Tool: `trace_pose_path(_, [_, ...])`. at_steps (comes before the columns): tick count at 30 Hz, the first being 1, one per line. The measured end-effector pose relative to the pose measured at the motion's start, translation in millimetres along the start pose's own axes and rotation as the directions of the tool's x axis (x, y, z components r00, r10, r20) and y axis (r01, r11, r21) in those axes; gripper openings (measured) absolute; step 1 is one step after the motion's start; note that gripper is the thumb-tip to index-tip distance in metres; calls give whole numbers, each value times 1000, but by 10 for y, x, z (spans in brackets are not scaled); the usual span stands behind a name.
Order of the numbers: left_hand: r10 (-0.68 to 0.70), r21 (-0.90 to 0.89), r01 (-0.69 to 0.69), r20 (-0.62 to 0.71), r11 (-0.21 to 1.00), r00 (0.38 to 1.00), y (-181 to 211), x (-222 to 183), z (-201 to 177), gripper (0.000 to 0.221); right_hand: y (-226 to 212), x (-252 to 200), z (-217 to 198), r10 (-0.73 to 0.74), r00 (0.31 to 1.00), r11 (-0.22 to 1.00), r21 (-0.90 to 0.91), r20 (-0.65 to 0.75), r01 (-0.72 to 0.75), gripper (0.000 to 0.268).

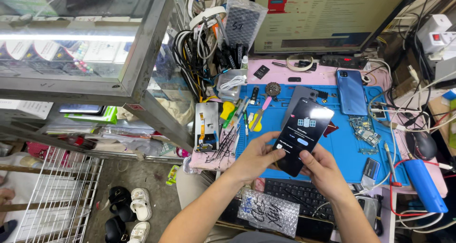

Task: The person disassembles a mobile phone by removing the internal components using a small screwdriver and placing the detached parts onto a workstation.

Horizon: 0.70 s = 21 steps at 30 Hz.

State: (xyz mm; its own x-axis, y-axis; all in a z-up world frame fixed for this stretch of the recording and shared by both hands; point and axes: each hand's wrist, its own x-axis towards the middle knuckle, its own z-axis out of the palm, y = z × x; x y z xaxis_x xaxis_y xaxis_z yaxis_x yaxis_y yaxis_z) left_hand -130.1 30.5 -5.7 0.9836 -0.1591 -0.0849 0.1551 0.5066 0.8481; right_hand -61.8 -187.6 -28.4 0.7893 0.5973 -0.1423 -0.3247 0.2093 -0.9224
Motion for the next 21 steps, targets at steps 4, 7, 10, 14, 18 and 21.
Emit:
trace_pose_path(4, [1,48,-2,22,999,1000,151,0,-116,54,-33,114,-404,38,998,999,-15,-40,-38,46])
trace_pose_path(7, [-22,-61,23,25,998,999,473,-149,-285,52,-150,151,-836,32,991,998,64,-133,-24,42])
trace_pose_path(10, [-29,10,29,1,1000,1000,701,-232,-355,49,-204,123,-1042,19,965,996,92,-262,5,34])
trace_pose_path(14, [133,451,-86,-72,888,988,777,-218,-256,47,-374,47,-955,56,960,987,161,-273,-11,40])
trace_pose_path(18, [285,925,-65,-48,374,957,914,-269,-43,47,-378,-13,-434,187,972,976,139,-143,-167,54])
trace_pose_path(21, [250,998,-39,26,46,968,745,-241,199,55,-375,10,-34,173,984,959,236,-53,-156,57])
